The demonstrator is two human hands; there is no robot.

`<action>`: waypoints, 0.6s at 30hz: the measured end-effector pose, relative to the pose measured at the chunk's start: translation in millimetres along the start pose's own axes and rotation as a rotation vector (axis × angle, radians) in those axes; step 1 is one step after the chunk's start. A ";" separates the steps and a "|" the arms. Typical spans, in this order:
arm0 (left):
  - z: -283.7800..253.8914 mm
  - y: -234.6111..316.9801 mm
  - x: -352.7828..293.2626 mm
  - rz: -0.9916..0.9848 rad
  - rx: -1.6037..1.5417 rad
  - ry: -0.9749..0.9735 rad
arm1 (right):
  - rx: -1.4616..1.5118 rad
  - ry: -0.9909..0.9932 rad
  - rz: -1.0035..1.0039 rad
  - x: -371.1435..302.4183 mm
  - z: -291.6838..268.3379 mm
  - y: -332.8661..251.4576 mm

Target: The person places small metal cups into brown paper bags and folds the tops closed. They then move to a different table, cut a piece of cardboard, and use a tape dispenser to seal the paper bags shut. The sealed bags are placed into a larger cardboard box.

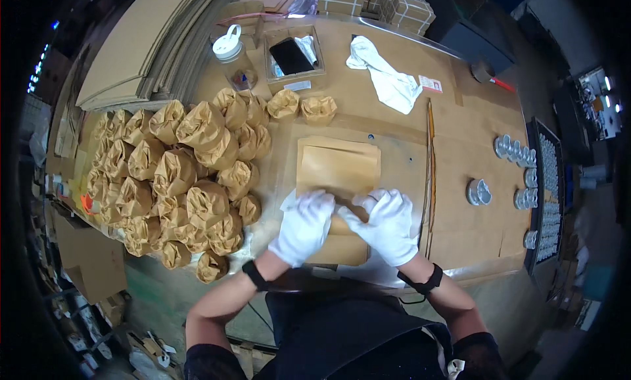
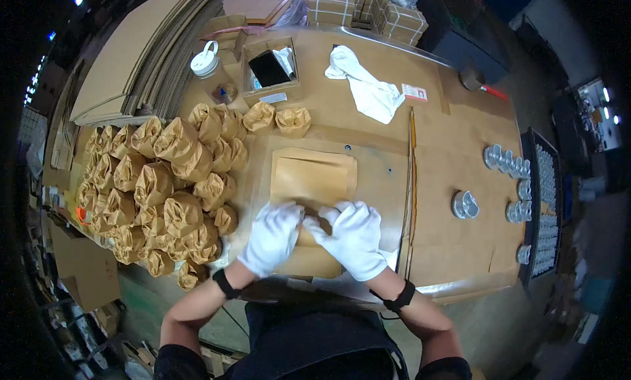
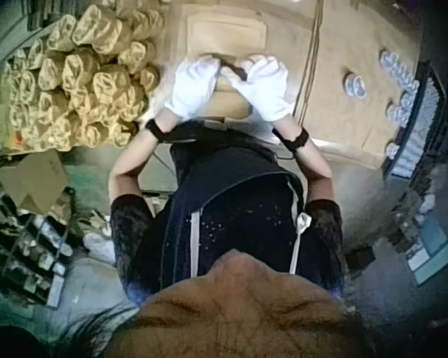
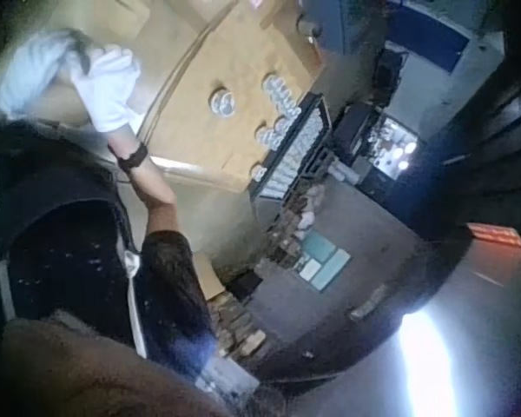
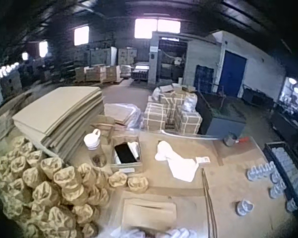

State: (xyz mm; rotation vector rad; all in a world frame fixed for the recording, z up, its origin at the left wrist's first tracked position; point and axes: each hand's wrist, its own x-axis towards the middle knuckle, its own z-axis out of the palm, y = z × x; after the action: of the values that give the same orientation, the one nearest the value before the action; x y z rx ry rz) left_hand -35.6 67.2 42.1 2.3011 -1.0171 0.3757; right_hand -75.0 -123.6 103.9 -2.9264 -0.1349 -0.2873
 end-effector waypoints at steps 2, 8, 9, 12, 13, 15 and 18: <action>8.5 -10.5 39.5 -0.293 -0.042 -0.323 | -0.031 -0.055 -0.142 13.3 8.6 0.0; 2.7 -15.5 46.7 0.085 0.124 -0.419 | 0.079 -0.730 -0.101 45.8 25.4 25.1; 3.6 -19.9 41.1 0.143 0.051 -0.404 | 0.203 -0.805 -0.141 46.5 25.3 32.8; 4.3 -42.1 67.2 0.019 -0.053 -0.555 | -0.030 -0.570 -0.190 47.1 24.1 38.2; -0.1 -50.5 86.9 -0.076 -0.070 -0.640 | 0.029 -0.563 -0.140 58.5 18.8 39.8; 12.6 -67.8 99.6 -0.174 -0.001 -0.552 | -0.011 -0.212 -0.230 61.6 37.0 49.3; 17.8 -58.1 75.0 0.051 0.163 -0.217 | 0.157 0.054 -0.176 59.4 72.6 53.2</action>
State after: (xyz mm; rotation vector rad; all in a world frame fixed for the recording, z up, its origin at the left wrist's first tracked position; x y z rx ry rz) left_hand 58.1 44.0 39.9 2.5076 -1.1914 0.2407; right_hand 2.1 -156.5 36.1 -2.7521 -0.3902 -0.3652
